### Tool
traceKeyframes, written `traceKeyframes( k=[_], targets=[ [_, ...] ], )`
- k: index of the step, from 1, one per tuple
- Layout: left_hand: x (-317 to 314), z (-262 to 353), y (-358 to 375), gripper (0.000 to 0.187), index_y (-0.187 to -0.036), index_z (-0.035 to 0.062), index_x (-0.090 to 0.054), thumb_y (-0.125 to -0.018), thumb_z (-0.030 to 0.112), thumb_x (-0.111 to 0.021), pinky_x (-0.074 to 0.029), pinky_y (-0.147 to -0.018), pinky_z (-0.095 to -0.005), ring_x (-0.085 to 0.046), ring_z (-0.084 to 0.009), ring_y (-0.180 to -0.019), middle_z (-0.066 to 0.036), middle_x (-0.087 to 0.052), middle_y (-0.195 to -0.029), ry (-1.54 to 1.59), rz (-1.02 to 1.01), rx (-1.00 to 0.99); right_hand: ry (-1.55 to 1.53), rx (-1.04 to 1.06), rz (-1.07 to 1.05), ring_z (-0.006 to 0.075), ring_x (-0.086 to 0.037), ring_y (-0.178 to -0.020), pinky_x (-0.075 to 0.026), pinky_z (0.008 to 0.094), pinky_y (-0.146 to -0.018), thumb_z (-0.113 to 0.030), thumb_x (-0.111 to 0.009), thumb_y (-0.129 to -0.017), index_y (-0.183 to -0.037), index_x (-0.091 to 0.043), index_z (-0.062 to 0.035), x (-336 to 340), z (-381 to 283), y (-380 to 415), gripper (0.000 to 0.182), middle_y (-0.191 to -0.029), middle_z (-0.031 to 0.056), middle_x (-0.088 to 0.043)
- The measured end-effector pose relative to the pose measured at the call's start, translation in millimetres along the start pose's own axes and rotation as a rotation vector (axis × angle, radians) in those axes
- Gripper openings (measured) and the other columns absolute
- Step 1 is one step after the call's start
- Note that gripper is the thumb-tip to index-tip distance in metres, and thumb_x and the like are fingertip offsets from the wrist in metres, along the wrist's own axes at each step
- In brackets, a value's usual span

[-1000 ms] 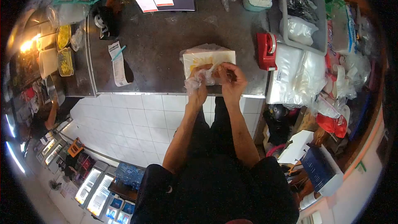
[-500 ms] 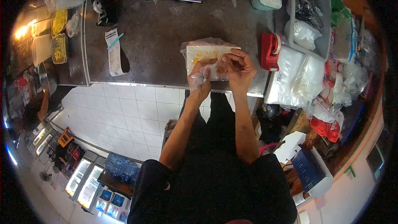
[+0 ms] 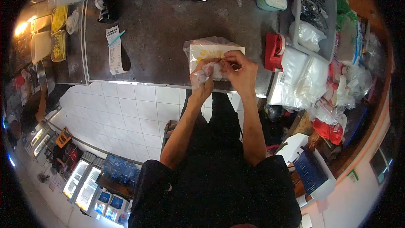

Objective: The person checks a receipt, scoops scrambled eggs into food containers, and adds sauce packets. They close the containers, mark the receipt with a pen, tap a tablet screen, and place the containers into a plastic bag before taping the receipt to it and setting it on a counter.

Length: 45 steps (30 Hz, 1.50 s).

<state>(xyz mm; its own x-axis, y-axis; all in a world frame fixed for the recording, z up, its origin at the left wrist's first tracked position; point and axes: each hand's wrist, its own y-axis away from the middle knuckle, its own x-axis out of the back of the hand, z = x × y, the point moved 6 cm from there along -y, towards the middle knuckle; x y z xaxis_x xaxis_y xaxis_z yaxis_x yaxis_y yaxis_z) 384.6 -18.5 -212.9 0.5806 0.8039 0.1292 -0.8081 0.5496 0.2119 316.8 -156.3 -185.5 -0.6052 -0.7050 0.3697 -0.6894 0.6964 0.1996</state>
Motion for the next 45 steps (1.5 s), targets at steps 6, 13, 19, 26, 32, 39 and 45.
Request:
traceKeyframes(
  k=[6, 13, 19, 26, 32, 39, 45],
  targets=[
    [1.0, 13.1, -0.8, 0.04, -0.111, 0.0027, -0.065, -0.103, 0.036, -0.046, -0.049, -0.081, -0.0332, -0.063, -0.0223, -0.092, -0.014, -0.066, -0.101, -0.019, -0.044, -0.052, -0.082, 0.025, -0.061, 0.0139, -0.068, -0.067, -0.053, 0.0263, -0.06, 0.006, -0.071, -0.075, -0.085, -0.068, -0.0008, 2.9, 4.0, -10.0, 0.012, -0.081, 0.0088, -0.07],
    [-6.7, 15.6, -6.4, 0.022, -0.102, 0.0027, -0.064, -0.096, 0.019, -0.05, -0.046, -0.086, -0.0441, -0.058, -0.0382, -0.096, -0.019, -0.061, -0.099, -0.214, -0.075, -0.217, 0.415, 0.484, 0.12, 0.0309, -0.063, -0.085, -0.053, 0.0417, -0.073, -0.001, -0.073, -0.068, -0.088, -0.063, -0.0055, -2.2, 5.2, -36.2, 0.022, -0.09, 0.0125, -0.063],
    [-13.8, 13.9, 2.8, 0.04, -0.108, 0.0066, -0.057, -0.069, 0.0, -0.062, -0.042, -0.096, -0.0488, -0.051, -0.0397, -0.111, -0.018, -0.057, -0.109, -0.485, -0.292, -0.36, 0.669, 0.408, 0.109, 0.0369, -0.058, -0.094, -0.05, 0.0476, -0.077, -0.011, -0.076, -0.063, -0.092, -0.061, -0.0091, -14.4, 11.3, -38.1, 0.033, -0.098, 0.0128, -0.061],
    [127.0, 39.5, 0.3, 0.078, -0.14, 0.006, -0.044, -0.073, 0.025, -0.079, -0.026, -0.112, -0.0482, -0.043, -0.0342, -0.131, -0.016, -0.047, -0.141, -0.423, -0.194, -0.437, 0.347, 0.35, 0.409, 0.0206, -0.065, -0.076, -0.051, 0.0324, -0.067, -0.007, -0.07, -0.084, -0.091, -0.067, 0.0, 60.6, -28.1, -21.5, 0.01, -0.085, 0.0117, -0.069],
    [420.3, -113.1, -123.8, 0.058, -0.121, -0.0044, -0.056, -0.075, 0.022, -0.078, -0.043, -0.096, -0.0458, -0.055, -0.0372, -0.112, -0.023, -0.058, -0.121, -0.512, 0.678, -0.14, 0.458, 0.514, -0.026, 0.0265, -0.063, -0.096, -0.049, 0.0393, -0.087, -0.007, -0.066, -0.082, -0.095, -0.069, -0.0084, -194.6, -182.5, 4.4, 0.013, -0.096, 0.0074, -0.067],
    [437.9, -101.4, -197.2, 0.041, -0.109, 0.0105, -0.063, -0.078, 0.033, -0.076, -0.039, -0.089, -0.0518, -0.051, -0.0356, -0.107, -0.013, -0.055, -0.109, -0.838, 0.491, 0.097, 0.694, 0.611, -0.185, 0.0333, -0.049, -0.114, -0.042, 0.047, -0.095, -0.006, -0.069, -0.075, -0.106, -0.067, -0.0079, -459.9, -87.8, -93.2, 0.031, -0.115, 0.0109, -0.059],
    [435.7, -115.2, -200.8, 0.039, -0.108, 0.0105, -0.06, -0.077, 0.028, -0.076, -0.037, -0.087, -0.0503, -0.048, -0.0354, -0.106, -0.013, -0.053, -0.11, -0.862, 0.425, 0.052, 0.775, 0.308, 0.129, 0.0321, -0.054, -0.099, -0.041, 0.0468, -0.089, -0.01, -0.074, -0.071, -0.102, -0.07, -0.0103, -339.7, -58.3, -60.4, 0.031, -0.097, 0.0112, -0.062]
  ],
)
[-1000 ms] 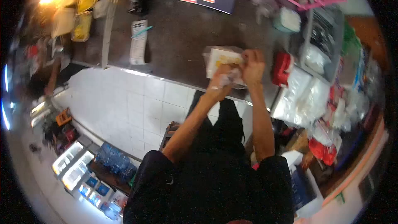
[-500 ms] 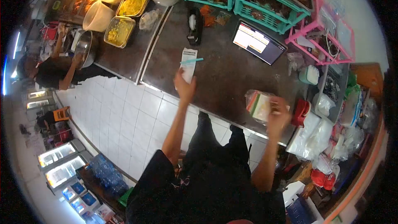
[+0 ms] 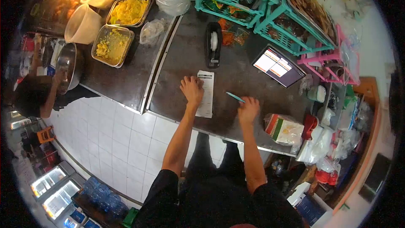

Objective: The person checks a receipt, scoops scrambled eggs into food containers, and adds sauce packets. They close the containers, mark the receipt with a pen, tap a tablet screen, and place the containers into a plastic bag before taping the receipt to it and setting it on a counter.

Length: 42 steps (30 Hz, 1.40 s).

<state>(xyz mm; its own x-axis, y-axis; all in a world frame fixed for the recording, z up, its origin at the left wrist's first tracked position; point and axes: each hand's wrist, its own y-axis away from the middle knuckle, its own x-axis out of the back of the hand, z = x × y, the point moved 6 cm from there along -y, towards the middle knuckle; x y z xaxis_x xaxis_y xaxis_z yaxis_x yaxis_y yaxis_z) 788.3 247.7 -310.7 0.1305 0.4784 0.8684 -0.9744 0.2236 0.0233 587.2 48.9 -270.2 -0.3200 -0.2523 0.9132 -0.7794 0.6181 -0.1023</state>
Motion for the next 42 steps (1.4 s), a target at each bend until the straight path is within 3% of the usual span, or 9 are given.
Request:
traceKeyframes(
  k=[8, 11, 13, 16, 18, 24, 28, 34, 42],
  targets=[
    [-3.1, -1.1, 7.4, 0.039, -0.108, 0.0094, -0.06, -0.076, 0.024, -0.075, -0.035, -0.088, -0.0497, -0.047, -0.0356, -0.107, -0.013, -0.053, -0.109, 0.092, 0.11, -0.019, -0.382, -0.09, 0.265, 0.0352, -0.051, -0.119, -0.043, 0.0464, -0.095, -0.04, -0.08, -0.077, -0.097, -0.075, -0.0131, 7.3, -69.4, -101.5, 0.034, -0.115, 0.0159, -0.064],
    [9.6, -1.6, 10.4, 0.031, -0.108, 0.0067, -0.059, -0.081, 0.015, -0.072, -0.039, -0.091, -0.0451, -0.053, -0.0296, -0.105, -0.012, -0.057, -0.106, 0.124, 0.08, 0.0, -0.528, -0.354, -0.189, 0.0319, -0.059, -0.11, -0.046, 0.0421, -0.091, -0.047, -0.076, -0.08, -0.088, -0.076, -0.0094, -47.7, -115.2, -170.0, 0.039, -0.11, 0.0149, -0.066],
    [15.7, -22.5, 21.4, 0.023, -0.107, 0.0041, -0.058, -0.086, 0.006, -0.067, -0.044, -0.09, -0.0355, -0.058, -0.0203, -0.099, -0.008, -0.06, -0.103, 0.926, 0.031, 0.191, -0.576, -0.51, -0.399, 0.0283, -0.062, -0.106, -0.047, 0.0385, -0.089, -0.047, -0.076, -0.08, -0.083, -0.076, -0.0062, -70.0, -126.8, -177.9, 0.041, -0.104, 0.0136, -0.069],
    [42.9, -36.4, 53.6, 0.03, -0.117, 0.0002, -0.055, -0.088, 0.0, -0.064, -0.045, -0.089, -0.0291, -0.058, -0.0154, -0.1, -0.007, -0.063, -0.109, 1.219, 0.033, 0.253, -0.688, -0.639, -0.284, 0.0275, -0.066, -0.09, -0.049, 0.0383, -0.082, -0.04, -0.076, -0.083, -0.082, -0.074, -0.003, -65.3, -131.2, -171.0, 0.037, -0.09, 0.0121, -0.07],
    [59.6, -48.2, 80.9, 0.028, -0.115, 0.0001, -0.057, -0.087, -0.001, -0.062, -0.045, -0.089, -0.0281, -0.059, -0.0154, -0.1, -0.007, -0.063, -0.108, 1.297, -0.047, 0.398, -0.614, -0.103, 0.521, 0.0216, -0.065, -0.075, -0.051, 0.0356, -0.074, -0.031, -0.073, -0.088, -0.076, -0.07, -0.0019, -32.3, -130.7, -141.0, 0.031, -0.073, 0.0077, -0.066],
    [74.4, -68.9, 134.3, 0.022, -0.109, 0.0003, -0.058, -0.088, -0.002, -0.054, -0.045, -0.086, -0.027, -0.058, -0.0132, -0.095, -0.005, -0.063, -0.103, 1.336, -0.065, 0.55, -1.335, -0.652, -0.095, 0.0125, -0.057, -0.064, -0.049, 0.0296, -0.063, -0.024, -0.068, -0.093, -0.071, -0.061, -0.0057, -64.1, -122.4, -69.1, 0.03, -0.068, 0.0028, -0.06],
    [86.6, -58.3, 136.8, 0.019, -0.108, -0.0001, -0.059, -0.09, -0.001, -0.055, -0.046, -0.083, -0.0258, -0.058, -0.0115, -0.092, -0.004, -0.063, -0.102, 1.327, -0.035, 0.547, -1.072, -0.69, -0.135, 0.017, -0.055, -0.059, -0.047, 0.0368, -0.06, -0.042, -0.072, -0.088, -0.078, -0.064, 0.0044, -95.7, -107.6, -74.3, 0.049, -0.061, 0.0086, -0.056],
    [104.6, -31.9, 124.0, 0.016, -0.109, 0.0004, -0.062, -0.095, 0.007, -0.06, -0.046, -0.078, -0.0237, -0.058, -0.0095, -0.088, -0.004, -0.065, -0.101, 1.306, 0.012, 0.406, -0.57, -0.461, 0.126, 0.022, -0.057, -0.058, -0.049, 0.0393, -0.062, -0.043, -0.076, -0.082, -0.069, -0.065, 0.0023, -108.5, -76.7, -87.7, 0.049, -0.059, 0.0095, -0.058],
    [131.2, 60.0, 128.3, 0.02, -0.11, -0.001, -0.066, -0.096, 0.012, -0.061, -0.046, -0.075, -0.0237, -0.058, -0.0092, -0.086, -0.005, -0.068, -0.094, 0.972, -0.16, 0.071, -0.565, 0.199, -0.585, 0.021, -0.059, -0.055, -0.045, 0.0381, -0.054, -0.039, -0.071, -0.085, -0.074, -0.068, -0.0021, 127.9, -87.6, -39.7, 0.039, -0.059, 0.0099, -0.059]
  ],
)
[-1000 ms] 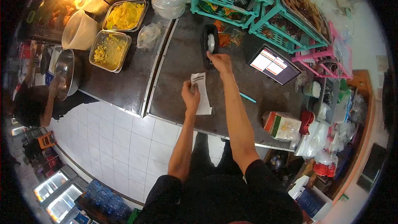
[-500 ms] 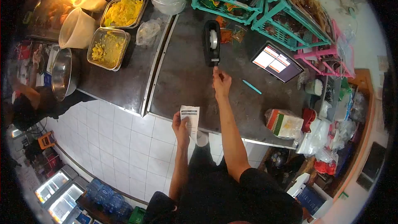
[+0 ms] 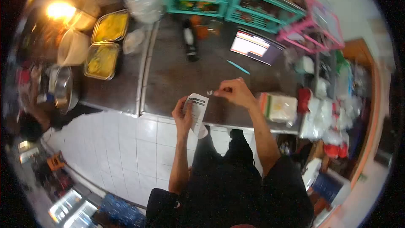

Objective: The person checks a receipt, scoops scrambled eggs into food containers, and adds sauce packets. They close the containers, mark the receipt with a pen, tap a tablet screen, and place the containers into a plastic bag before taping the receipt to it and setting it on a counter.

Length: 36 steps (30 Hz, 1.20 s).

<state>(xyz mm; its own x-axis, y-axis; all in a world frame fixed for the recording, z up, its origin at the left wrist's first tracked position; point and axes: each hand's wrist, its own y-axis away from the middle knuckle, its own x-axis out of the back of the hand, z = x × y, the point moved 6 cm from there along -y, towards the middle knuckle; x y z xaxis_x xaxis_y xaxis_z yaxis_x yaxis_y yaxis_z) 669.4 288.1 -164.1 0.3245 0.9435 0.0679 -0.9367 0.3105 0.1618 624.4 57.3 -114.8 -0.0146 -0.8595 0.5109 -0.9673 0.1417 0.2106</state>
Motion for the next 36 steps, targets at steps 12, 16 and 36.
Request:
traceKeyframes(
  k=[12, 16, 36],
  targets=[
    [-286.8, 55.2, 200.1, 0.029, -0.112, 0.0063, -0.066, -0.084, 0.014, -0.073, -0.053, -0.075, -0.0326, -0.071, -0.0232, -0.086, -0.015, -0.071, -0.097, -0.326, -0.723, -0.093, 0.244, 0.003, -0.002, 0.0333, -0.065, -0.065, -0.049, 0.0445, -0.068, -0.022, -0.072, -0.079, -0.08, -0.07, -0.0056, 157.0, 123.1, 294.0, 0.017, -0.067, 0.0149, -0.065],
    [-366.0, 10.3, 262.7, 0.025, -0.103, 0.0035, -0.068, -0.087, 0.022, -0.072, -0.051, -0.069, -0.0338, -0.068, -0.0211, -0.075, -0.014, -0.071, -0.086, -0.274, -0.737, 0.093, 0.137, -0.135, -0.25, 0.0273, -0.066, -0.064, -0.049, 0.0378, -0.061, -0.026, -0.072, -0.078, -0.082, -0.073, -0.0063, 241.3, 189.9, 320.4, 0.02, -0.071, 0.0139, -0.067],
    [-412.8, -78.2, 217.4, 0.03, -0.112, -0.0073, -0.06, -0.095, 0.017, -0.065, -0.047, -0.087, -0.0301, -0.057, -0.0168, -0.098, -0.011, -0.065, -0.107, 0.143, -0.023, 0.305, 0.176, 0.072, 0.536, 0.0305, -0.06, -0.102, -0.048, 0.0429, -0.089, -0.028, -0.076, -0.079, -0.104, -0.069, -0.0116, 224.7, 284.5, 234.9, 0.031, -0.11, 0.0105, -0.066]
  ],
)
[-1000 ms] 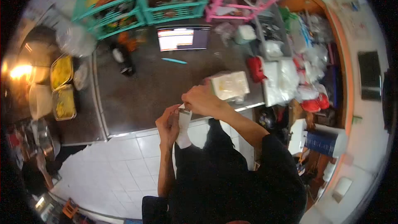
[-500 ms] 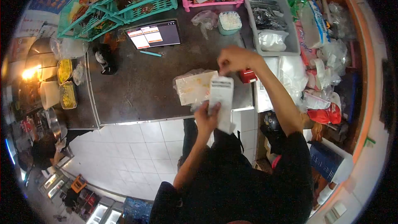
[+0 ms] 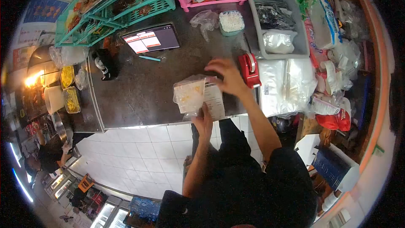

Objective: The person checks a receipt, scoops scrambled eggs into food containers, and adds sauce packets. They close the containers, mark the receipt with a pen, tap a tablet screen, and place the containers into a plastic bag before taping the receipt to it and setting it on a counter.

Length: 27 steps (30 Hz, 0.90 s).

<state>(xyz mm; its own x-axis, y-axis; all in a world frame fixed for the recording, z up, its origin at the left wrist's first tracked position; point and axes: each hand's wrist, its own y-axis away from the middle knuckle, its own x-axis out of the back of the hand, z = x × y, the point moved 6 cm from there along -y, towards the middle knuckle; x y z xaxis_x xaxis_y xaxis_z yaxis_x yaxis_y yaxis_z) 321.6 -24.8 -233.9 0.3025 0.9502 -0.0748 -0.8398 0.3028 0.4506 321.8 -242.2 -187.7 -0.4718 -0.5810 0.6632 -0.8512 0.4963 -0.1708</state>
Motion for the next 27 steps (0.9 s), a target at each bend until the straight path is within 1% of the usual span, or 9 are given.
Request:
traceKeyframes(
  k=[4, 7, 11, 13, 15, 17, 21, 24, 27],
  targets=[
    [10.3, -13.5, 1.3, 0.025, -0.096, -0.0072, -0.064, -0.097, 0.017, -0.062, -0.045, -0.072, -0.0265, -0.053, -0.0109, -0.081, -0.005, -0.064, -0.089, -0.129, -0.003, 0.07, 0.077, 0.011, -0.162, 0.0362, -0.042, -0.128, -0.033, 0.0514, -0.107, -0.038, -0.063, -0.089, -0.135, -0.052, -0.014, -63.0, -21.2, 47.2, 0.053, -0.137, 0.0133, -0.049],
    [15.2, 2.6, 12.6, 0.019, -0.087, -0.002, -0.065, -0.089, 0.016, -0.072, -0.042, -0.055, -0.024, -0.049, -0.0052, -0.063, -0.002, -0.064, -0.071, -0.386, -0.086, -0.131, 0.199, -0.031, -0.075, 0.0364, -0.036, -0.132, -0.029, 0.0545, -0.108, -0.04, -0.058, -0.092, -0.137, -0.05, -0.016, -44.3, -39.9, 40.1, 0.052, -0.142, 0.0129, -0.044],
    [71.7, -51.1, 17.6, 0.021, -0.088, -0.0011, -0.066, -0.084, 0.017, -0.076, -0.045, -0.057, -0.0269, -0.054, -0.0097, -0.06, -0.006, -0.064, -0.067, -0.641, -0.156, -0.299, -0.094, -0.147, 0.288, 0.0395, -0.05, -0.117, -0.04, 0.0464, -0.1, -0.021, -0.064, -0.089, -0.13, -0.053, -0.0073, 31.9, -20.8, 72.7, 0.045, -0.125, 0.0188, -0.056],
    [94.6, -62.9, 13.1, 0.022, -0.088, -0.0013, -0.066, -0.084, 0.018, -0.076, -0.045, -0.057, -0.028, -0.054, -0.0113, -0.059, -0.007, -0.064, -0.067, -0.639, -0.145, -0.277, 0.086, -0.344, 0.538, 0.0397, -0.053, -0.11, -0.042, 0.045, -0.097, -0.015, -0.066, -0.085, -0.119, -0.057, -0.0036, 76.4, 20.1, 103.2, 0.036, -0.115, 0.0201, -0.06],
    [106.4, -68.7, 15.2, 0.023, -0.088, -0.0001, -0.066, -0.084, 0.021, -0.074, -0.047, -0.058, -0.0301, -0.055, -0.0137, -0.058, -0.009, -0.064, -0.066, -0.669, -0.085, -0.023, 0.183, -0.539, 0.42, 0.0404, -0.052, -0.113, -0.041, 0.0456, -0.098, -0.023, -0.068, -0.085, -0.113, -0.063, -0.0023, 102.1, 61.9, 113.7, 0.035, -0.12, 0.0211, -0.058],
    [93.1, -34.8, 44.6, 0.023, -0.089, 0.0001, -0.066, -0.086, 0.022, -0.072, -0.047, -0.058, -0.0305, -0.057, -0.0139, -0.06, -0.009, -0.064, -0.066, -0.804, -0.079, 0.032, 0.216, -0.54, 0.331, 0.0403, -0.051, -0.114, -0.041, 0.0457, -0.099, -0.027, -0.069, -0.085, -0.106, -0.067, -0.0019, 92.7, 101.5, 119.2, 0.033, -0.122, 0.0212, -0.057],
    [-7.8, -0.7, 126.0, 0.019, -0.094, -0.0005, -0.067, -0.089, 0.018, -0.068, -0.048, -0.062, -0.0312, -0.059, -0.0142, -0.066, -0.009, -0.066, -0.074, -0.746, -0.758, -0.062, 0.227, -0.538, 0.279, 0.0383, -0.052, -0.116, -0.041, 0.046, -0.098, -0.031, -0.07, -0.085, -0.084, -0.071, -0.0016, 63.6, 143.2, 116.6, 0.029, -0.123, 0.0189, -0.059],
    [-85.4, -101.2, 101.0, 0.029, -0.115, 0.0014, -0.065, -0.097, 0.021, -0.056, -0.048, -0.075, -0.0295, -0.061, -0.0154, -0.085, -0.007, -0.069, -0.097, -0.227, -0.904, 0.206, 0.101, -0.558, 0.383, 0.0369, -0.051, -0.117, -0.041, 0.0446, -0.098, -0.03, -0.071, -0.084, -0.08, -0.071, -0.0007, 75.4, 125.8, 134.3, 0.03, -0.124, 0.0181, -0.059],
    [-167.6, -134.2, 53.0, 0.039, -0.124, 0.0044, -0.063, -0.097, 0.03, -0.049, -0.046, -0.083, -0.0308, -0.06, -0.0139, -0.099, -0.005, -0.067, -0.114, 0.126, -0.667, 0.412, -0.028, -0.454, 0.487, 0.0342, -0.051, -0.117, -0.041, 0.0398, -0.099, -0.017, -0.073, -0.082, -0.081, -0.068, 0.0011, 98.8, 80.7, 182.7, 0.019, -0.122, 0.0168, -0.058]
  ],
)
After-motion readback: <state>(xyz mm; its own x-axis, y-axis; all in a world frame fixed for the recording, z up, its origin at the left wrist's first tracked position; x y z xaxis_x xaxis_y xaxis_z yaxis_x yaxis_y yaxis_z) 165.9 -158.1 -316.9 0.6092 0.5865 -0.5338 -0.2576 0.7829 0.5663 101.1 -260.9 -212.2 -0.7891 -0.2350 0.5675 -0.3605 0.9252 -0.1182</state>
